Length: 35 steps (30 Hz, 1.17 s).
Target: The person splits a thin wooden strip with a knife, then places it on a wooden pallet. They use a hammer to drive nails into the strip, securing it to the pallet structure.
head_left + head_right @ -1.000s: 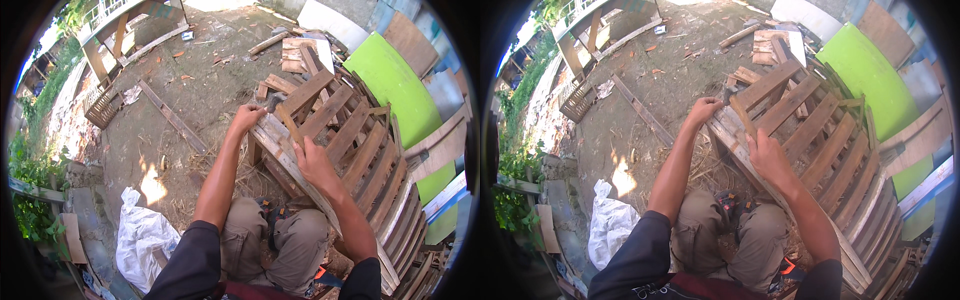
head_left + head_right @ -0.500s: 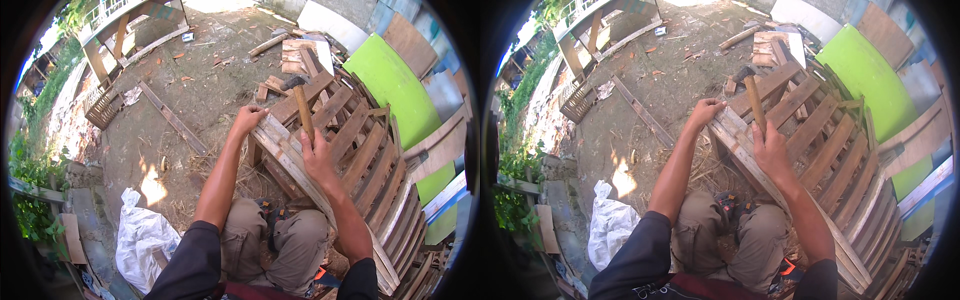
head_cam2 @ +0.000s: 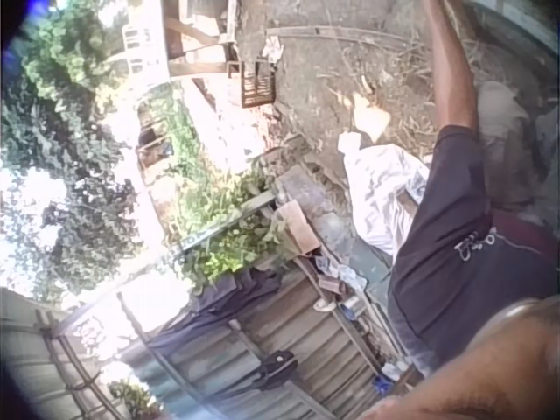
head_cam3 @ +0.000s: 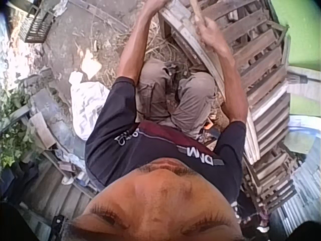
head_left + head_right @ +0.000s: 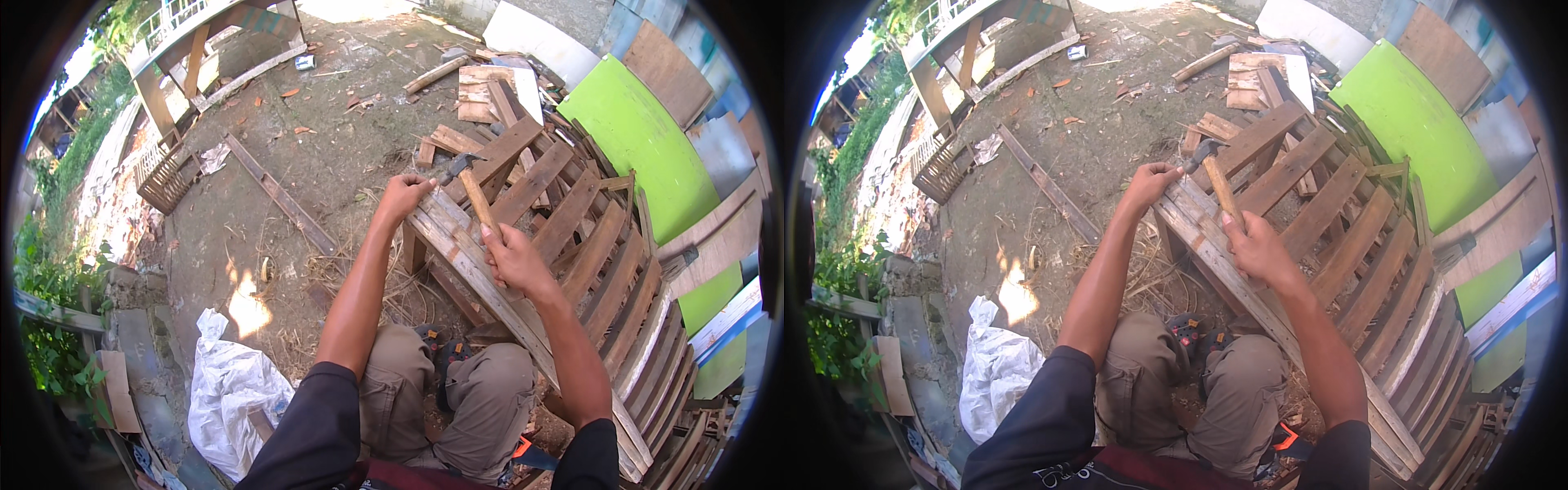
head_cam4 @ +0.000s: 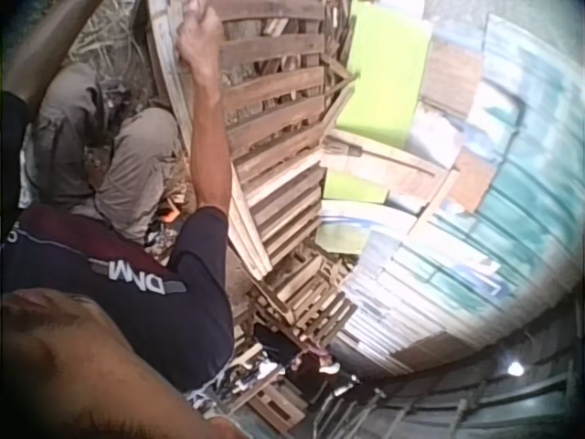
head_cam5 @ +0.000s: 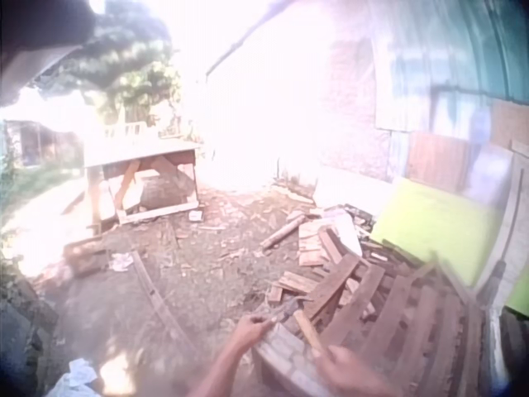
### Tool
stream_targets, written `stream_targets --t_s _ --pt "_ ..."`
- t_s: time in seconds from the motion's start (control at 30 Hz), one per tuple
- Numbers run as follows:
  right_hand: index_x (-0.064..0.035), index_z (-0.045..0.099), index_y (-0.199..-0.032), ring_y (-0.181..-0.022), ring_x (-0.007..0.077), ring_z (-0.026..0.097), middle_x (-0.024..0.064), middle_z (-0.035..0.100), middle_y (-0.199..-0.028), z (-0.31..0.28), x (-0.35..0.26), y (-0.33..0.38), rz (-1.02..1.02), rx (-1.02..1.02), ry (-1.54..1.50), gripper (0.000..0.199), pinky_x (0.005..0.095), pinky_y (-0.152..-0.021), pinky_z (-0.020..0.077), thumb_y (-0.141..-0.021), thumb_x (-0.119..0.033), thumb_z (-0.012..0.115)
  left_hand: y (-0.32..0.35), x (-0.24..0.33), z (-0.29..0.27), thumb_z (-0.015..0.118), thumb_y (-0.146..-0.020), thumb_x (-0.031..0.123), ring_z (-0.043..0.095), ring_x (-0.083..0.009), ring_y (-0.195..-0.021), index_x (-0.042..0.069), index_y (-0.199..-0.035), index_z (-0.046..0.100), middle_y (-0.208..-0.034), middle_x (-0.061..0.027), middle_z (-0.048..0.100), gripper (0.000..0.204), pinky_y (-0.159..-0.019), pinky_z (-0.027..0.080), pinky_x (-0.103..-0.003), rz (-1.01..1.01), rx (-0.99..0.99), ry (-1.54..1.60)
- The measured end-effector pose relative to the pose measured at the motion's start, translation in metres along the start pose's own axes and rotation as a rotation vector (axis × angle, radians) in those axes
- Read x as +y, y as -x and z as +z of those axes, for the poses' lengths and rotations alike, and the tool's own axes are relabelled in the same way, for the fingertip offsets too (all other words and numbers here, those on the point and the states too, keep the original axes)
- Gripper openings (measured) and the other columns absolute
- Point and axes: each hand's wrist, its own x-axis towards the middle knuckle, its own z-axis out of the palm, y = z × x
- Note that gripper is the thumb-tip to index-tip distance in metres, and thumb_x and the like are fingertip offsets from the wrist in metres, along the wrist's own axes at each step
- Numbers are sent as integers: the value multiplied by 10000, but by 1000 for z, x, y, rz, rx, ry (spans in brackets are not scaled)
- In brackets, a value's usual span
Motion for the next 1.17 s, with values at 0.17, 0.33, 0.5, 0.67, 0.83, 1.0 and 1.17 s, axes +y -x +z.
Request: stream_targets --t_s 0.17,0.33,0.5,0.67,0.83,1.0,1.17 --pt "-60 488 -949 -461 66 408 -17 449 -674 0 5 1 -24 19 -25 342 269 -398 378 -1098 -368 484 7 8 6 799 -872 321 613 -130 -745 -20 -980 777 -830 -59 724 358 -706 494 -306 16 8 3" --pt "-58 488 -948 -462 68 412 -17 441 -669 0 5 -1 -35 19 -6 333 270 -398 377 -1103 -353 472 5 7 2 798 -870 322 611 -128 -737 -23 -984 779 -829 -58 725 364 -700 492 -306 12 13 -35" --pt "-57 490 -946 -466 70 418 -16 445 -670 -4 7 -3 -14 2 26 335 274 -402 379 -1102 -353 473 6 8 4 795 -866 320 608 -126 -731 -26 -986 779 -824 -59 724 367 -694 488 -304 14 10 -26" --pt "-59 496 -934 -474 76 435 -14 463 -676 -6 14 -5 -110 29 193 351 275 -414 393 -1095 -371 485 5 6 3 795 -865 317 601 -125 -720 -23 -974 780 -803 -51 715 358 -681 479 -302 38 12 -44" --pt "-55 509 -926 -481 80 453 -11 475 -684 -7 16 -7 -129 33 213 367 279 -427 404 -1093 -381 487 3 4 3 796 -864 316 594 -122 -713 -19 -967 780 -793 -44 708 351 -672 475 -303 44 15 -48" --pt "-43 522 -941 -492 89 481 0 500 -700 -6 14 -7 -165 60 319 380 296 -441 413 -1091 -390 485 3 5 3 796 -863 314 597 -123 -716 -16 -967 782 -798 -44 710 347 -675 477 -305 43 12 -39" --pt "-41 530 -953 -494 97 499 10 516 -710 -6 12 -5 -191 74 358 380 305 -456 427 -1086 -395 493 6 7 3 797 -863 316 607 -127 -728 -10 -995 784 -815 -55 720 353 -688 486 -307 36 18 -50"
